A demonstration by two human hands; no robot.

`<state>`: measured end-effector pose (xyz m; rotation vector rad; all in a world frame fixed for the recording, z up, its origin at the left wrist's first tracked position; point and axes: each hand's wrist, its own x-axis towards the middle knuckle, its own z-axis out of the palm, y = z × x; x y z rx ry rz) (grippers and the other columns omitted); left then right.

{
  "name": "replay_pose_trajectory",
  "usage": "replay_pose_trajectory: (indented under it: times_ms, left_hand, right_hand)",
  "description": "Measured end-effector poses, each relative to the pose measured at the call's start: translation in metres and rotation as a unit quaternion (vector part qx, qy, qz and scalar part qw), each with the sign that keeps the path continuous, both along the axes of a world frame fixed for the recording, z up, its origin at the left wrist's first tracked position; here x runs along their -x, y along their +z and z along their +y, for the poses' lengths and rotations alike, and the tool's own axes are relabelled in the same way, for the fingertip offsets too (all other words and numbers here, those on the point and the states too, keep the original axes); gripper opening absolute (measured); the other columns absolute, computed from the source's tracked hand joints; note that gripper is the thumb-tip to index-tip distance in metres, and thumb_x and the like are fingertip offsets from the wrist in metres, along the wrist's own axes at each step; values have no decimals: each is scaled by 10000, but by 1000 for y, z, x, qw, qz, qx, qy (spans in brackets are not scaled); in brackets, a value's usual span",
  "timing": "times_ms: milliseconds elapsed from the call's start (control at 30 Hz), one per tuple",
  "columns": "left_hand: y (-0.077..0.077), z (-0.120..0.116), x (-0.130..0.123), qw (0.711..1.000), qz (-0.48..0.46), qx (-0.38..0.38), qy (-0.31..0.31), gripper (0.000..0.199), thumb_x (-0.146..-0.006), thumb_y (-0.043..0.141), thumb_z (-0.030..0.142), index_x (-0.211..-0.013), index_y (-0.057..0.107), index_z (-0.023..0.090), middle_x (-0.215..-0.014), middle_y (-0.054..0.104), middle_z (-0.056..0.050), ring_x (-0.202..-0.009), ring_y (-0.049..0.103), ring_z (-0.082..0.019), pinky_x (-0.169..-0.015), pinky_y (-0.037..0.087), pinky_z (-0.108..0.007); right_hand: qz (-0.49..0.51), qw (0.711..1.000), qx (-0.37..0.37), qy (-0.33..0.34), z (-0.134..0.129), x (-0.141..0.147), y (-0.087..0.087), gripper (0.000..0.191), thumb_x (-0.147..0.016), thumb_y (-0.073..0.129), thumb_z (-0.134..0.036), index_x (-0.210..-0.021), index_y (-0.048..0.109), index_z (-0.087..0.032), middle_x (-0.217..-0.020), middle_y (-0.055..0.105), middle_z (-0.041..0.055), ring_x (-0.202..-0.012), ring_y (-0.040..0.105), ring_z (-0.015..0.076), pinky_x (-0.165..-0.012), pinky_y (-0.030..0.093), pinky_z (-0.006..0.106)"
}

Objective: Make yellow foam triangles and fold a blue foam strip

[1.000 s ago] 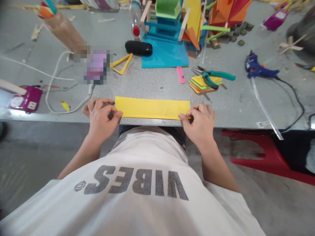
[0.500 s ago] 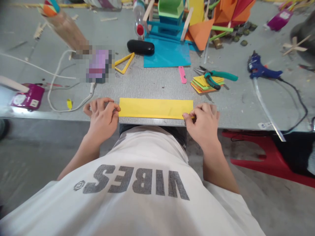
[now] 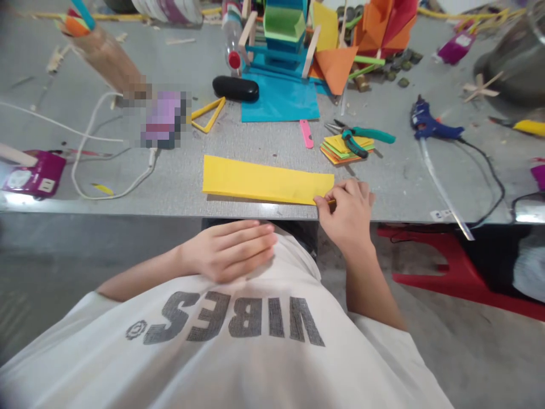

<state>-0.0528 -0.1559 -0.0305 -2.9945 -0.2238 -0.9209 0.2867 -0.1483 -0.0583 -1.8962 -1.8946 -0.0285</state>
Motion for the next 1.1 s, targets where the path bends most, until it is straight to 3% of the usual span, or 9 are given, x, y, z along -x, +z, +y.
replay_pose_trajectory:
  times_ms: [100,167,367,567,700,767,833,967,1100]
  left_hand:
    - [-6,15,-26,986,115,35,113,530,-1133,628,308,-1636,617,142,-1773,570,-200,-1689,528,-334,-1420,445,-523]
    - [-14,23,-32,967,167,65,182,673,-1142,616,416,-1710,531,67,-1829,458,-262,-1743,424,-399,-1445,375,-588]
    - [-22,21,-20,917,225,139,300,829,-1112,656,456,-1810,392,97,-1889,353,-240,-1786,323,-426,-1467,268,-651]
    - [-16,15,-1,894,239,160,344,889,-1097,693,512,-1811,380,83,-1898,298,-275,-1794,284,-455,-1455,234,-699]
    - [-18,14,10,891,231,165,355,939,-1082,710,574,-1817,377,93,-1897,284,-298,-1793,274,-474,-1454,224,-699]
    - [-19,14,13,892,230,169,349,924,-1074,720,587,-1823,392,156,-1904,279,-285,-1791,274,-480,-1448,229,-710]
    - [-19,13,13,893,229,173,348,885,-1068,728,587,-1821,415,243,-1913,282,-255,-1790,272,-483,-1440,236,-726]
    - [-17,13,12,892,231,174,348,870,-1043,763,586,-1809,438,329,-1916,295,-237,-1792,241,-506,-1423,240,-763]
    - [-17,12,11,899,224,164,339,867,-1018,801,576,-1787,462,360,-1907,304,-259,-1779,244,-546,-1393,243,-819]
  right_hand:
    - [15,1000,-5,3,-1,1,-1,299,-1011,721,-431,-808,597,-249,-1125,725,131,-1143,597,376,-973,436,533]
    - [25,1000,-7,5,-1,0,-2,308,-1009,727,-429,-796,594,-251,-1111,725,126,-1133,597,371,-974,442,532]
    - [48,999,-13,-14,-1,-7,-4,306,-966,776,-425,-788,588,-262,-1125,712,129,-1163,584,383,-1011,450,564]
    - [37,998,-18,-47,-5,-19,-9,282,-968,764,-420,-807,592,-264,-1160,691,137,-1203,573,397,-1044,448,591]
    - [25,997,-57,-45,-9,-23,-8,125,-976,731,-358,-1013,653,-268,-1181,699,150,-1163,591,387,-1019,456,560]
    - [-10,996,-84,-34,-13,-20,-5,101,-989,728,-331,-1046,681,-263,-1225,702,169,-1167,594,392,-996,435,539]
    - [-68,993,-101,8,-17,-13,-3,62,-1003,696,-242,-1048,730,-267,-1237,725,157,-1163,604,381,-977,398,519]
    - [-130,972,-93,170,-23,11,-3,455,-966,625,-20,-1264,799,-317,-1166,808,66,-1094,640,291,-952,371,466]
    - [-120,964,-70,227,-22,33,-4,485,-985,628,-41,-1359,788,-306,-1194,836,66,-1125,649,281,-976,389,461]
